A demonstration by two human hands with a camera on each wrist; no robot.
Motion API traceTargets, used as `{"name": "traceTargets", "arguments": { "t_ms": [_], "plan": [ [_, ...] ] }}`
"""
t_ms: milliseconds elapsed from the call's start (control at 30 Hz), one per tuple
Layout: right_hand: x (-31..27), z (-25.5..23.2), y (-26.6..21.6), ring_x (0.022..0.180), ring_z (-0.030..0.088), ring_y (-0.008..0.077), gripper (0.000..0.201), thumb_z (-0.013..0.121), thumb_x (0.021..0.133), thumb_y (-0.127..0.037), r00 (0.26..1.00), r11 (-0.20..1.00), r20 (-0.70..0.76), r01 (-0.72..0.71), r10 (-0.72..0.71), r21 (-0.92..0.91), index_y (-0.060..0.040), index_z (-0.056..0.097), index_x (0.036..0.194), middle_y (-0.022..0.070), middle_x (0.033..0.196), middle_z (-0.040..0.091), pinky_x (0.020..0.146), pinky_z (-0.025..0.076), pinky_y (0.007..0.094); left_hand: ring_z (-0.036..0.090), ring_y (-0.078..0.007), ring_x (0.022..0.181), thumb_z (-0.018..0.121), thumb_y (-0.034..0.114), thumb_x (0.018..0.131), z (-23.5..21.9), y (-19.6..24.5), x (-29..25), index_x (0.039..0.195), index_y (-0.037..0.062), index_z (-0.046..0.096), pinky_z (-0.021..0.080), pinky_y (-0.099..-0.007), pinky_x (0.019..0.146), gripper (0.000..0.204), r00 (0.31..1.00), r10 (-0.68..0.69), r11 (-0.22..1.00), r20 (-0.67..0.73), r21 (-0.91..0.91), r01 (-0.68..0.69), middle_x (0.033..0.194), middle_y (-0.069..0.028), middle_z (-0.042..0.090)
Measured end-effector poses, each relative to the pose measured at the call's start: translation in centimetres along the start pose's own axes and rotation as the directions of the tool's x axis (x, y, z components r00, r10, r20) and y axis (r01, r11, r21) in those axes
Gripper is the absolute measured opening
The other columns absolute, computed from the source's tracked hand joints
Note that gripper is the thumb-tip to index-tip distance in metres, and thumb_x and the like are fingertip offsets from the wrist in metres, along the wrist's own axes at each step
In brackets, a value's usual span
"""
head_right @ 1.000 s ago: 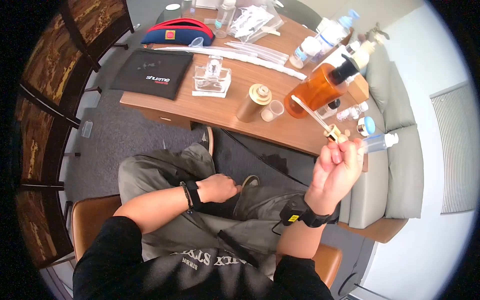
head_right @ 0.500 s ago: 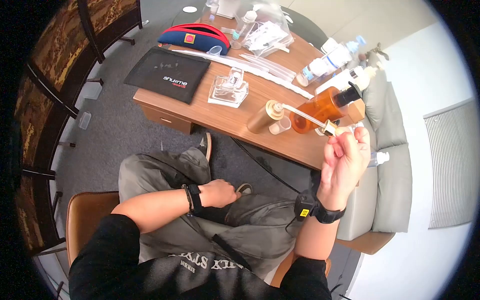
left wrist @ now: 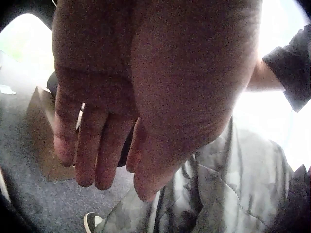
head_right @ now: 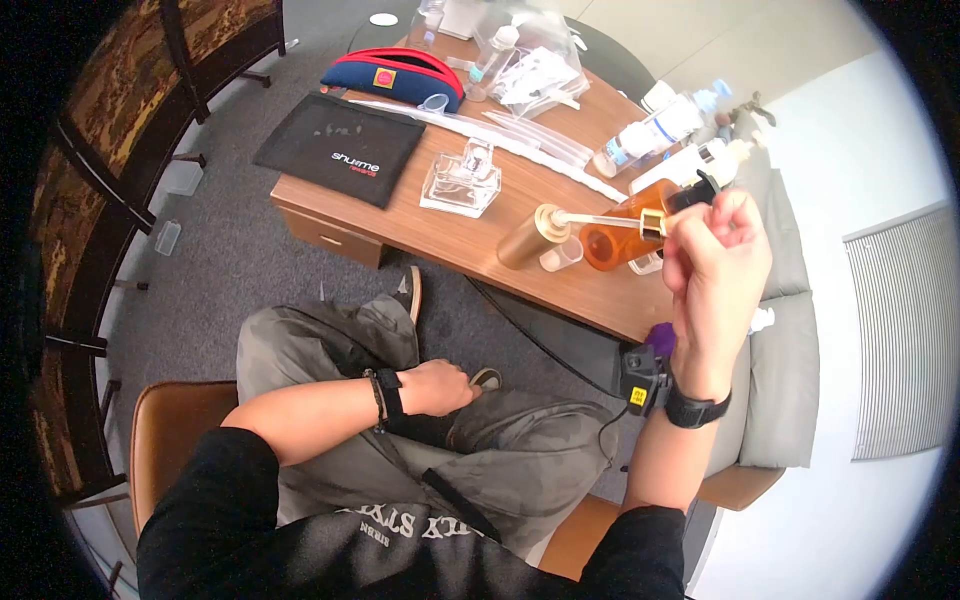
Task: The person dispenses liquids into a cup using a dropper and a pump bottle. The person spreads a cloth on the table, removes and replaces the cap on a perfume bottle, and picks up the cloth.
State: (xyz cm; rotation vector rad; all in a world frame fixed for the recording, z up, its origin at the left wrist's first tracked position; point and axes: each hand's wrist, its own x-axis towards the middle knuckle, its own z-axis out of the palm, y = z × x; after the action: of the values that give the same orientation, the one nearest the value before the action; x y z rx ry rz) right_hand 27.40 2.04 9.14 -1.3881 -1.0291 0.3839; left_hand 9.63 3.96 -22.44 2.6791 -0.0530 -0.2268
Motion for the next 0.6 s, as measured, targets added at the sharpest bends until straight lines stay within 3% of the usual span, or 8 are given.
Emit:
{"name": "traceTargets", "arguments": {
  "t_ms": [100, 133, 200, 267, 333, 467, 600],
  "plan": [
    [0.9, 1.4, -1.9, 0.045, 0.039, 0.0052, 0.026, 0.059, 0.083, 0.010, 0.997, 0.977, 0.047, -0.043, 0.054, -0.211, -0.0103, 0.042, 0.087, 0.0029, 0.069, 0.057, 0.040, 0.026, 0.0214, 0.075, -0.0372, 0.088, 0.063, 0.008, 0.089, 0.1, -0.1, 0.0, 0.125, 0.0032, 0.068, 0.060, -0.0480, 0.077, 0.037, 1.000, 0.014, 1.000, -0.001, -0.005, -0.014, 0.090, -0.0204, 0.076],
    [1.4, 1.5, -2.2, 0.045, 0.039, 0.0052, 0.026, 0.059, 0.083, 0.010, 0.997, 0.977, 0.046, -0.044, 0.055, -0.210, -0.0103, 0.042, 0.087, 0.0029, 0.069, 0.057, 0.040, 0.026, 0.0214, 0.075, -0.0372, 0.088, 0.063, 0.008, 0.089, 0.1, -0.1, 0.0, 0.125, 0.0032, 0.068, 0.060, -0.0480, 0.077, 0.037, 1.000, 0.014, 1.000, 0.001, -0.005, -0.014, 0.090, -0.0204, 0.076],
    [2.4, 1.9, -2.8, 0.046, 0.041, 0.0046, 0.026, 0.060, 0.082, 0.010, 0.979, 0.953, 0.179, -0.044, 0.101, -0.300, -0.0102, 0.043, 0.087, 0.0000, 0.070, 0.056, 0.041, 0.026, 0.0205, 0.076, -0.0372, 0.088, 0.062, 0.008, 0.089, 0.0, 0.0, 0.1, 0.125, 0.0032, 0.069, 0.060, -0.0480, 0.077, 0.037, 1.000, 0.002, 1.000, 0.001, -0.002, -0.002, 0.090, -0.0206, 0.075],
    [2.6, 2.7, -3.3, 0.050, 0.045, 0.0038, 0.026, 0.061, 0.082, 0.009, 0.981, 0.932, 0.160, -0.048, 0.112, -0.359, -0.0099, 0.045, 0.087, -0.0027, 0.070, 0.056, 0.042, 0.026, 0.0202, 0.076, -0.0371, 0.088, 0.062, 0.008, 0.089, 0.1, 0.0, 0.0, 0.124, 0.0032, 0.069, 0.060, -0.0480, 0.077, 0.036, 1.000, 0.006, 1.000, -0.005, -0.004, -0.006, 0.089, -0.0206, 0.075],
    [3.1, 3.0, -3.3, 0.057, 0.049, 0.0026, 0.023, 0.062, 0.082, 0.007, 0.963, 0.911, 0.243, -0.004, 0.114, -0.412, -0.0090, 0.047, 0.089, -0.0042, 0.070, 0.057, 0.047, 0.031, 0.0200, 0.076, -0.0371, 0.088, 0.062, 0.008, 0.089, 0.2, -0.1, 0.1, 0.124, 0.0032, 0.070, 0.060, -0.0480, 0.078, 0.036, 1.000, 0.008, 1.000, -0.014, -0.006, -0.008, 0.089, -0.0206, 0.075],
    [2.9, 4.3, -1.5, 0.064, 0.049, 0.0015, 0.023, 0.064, 0.082, 0.005, 0.951, 0.918, 0.299, 0.050, 0.077, -0.394, -0.0084, 0.048, 0.090, -0.0052, 0.070, 0.057, 0.054, 0.036, 0.0208, 0.076, -0.0374, 0.087, 0.062, 0.009, 0.089, 0.3, -0.2, 0.1, 0.120, 0.0032, 0.071, 0.060, -0.0478, 0.077, 0.033, 1.000, 0.009, 1.000, -0.029, -0.016, -0.010, 0.088, -0.0204, 0.075],
    [3.1, 4.3, 1.8, 0.065, 0.044, 0.0015, 0.025, 0.065, 0.080, 0.006, 0.934, 0.857, 0.340, 0.088, 0.106, -0.508, -0.0078, 0.046, 0.088, -0.0063, 0.070, 0.054, 0.057, 0.036, 0.0224, 0.076, -0.0376, 0.086, 0.061, 0.008, 0.089, 0.2, -0.1, 0.0, 0.119, 0.0032, 0.071, 0.060, -0.0479, 0.076, 0.031, 0.999, 0.021, 0.999, -0.047, -0.030, -0.023, 0.088, -0.0206, 0.075]
  ]
}}
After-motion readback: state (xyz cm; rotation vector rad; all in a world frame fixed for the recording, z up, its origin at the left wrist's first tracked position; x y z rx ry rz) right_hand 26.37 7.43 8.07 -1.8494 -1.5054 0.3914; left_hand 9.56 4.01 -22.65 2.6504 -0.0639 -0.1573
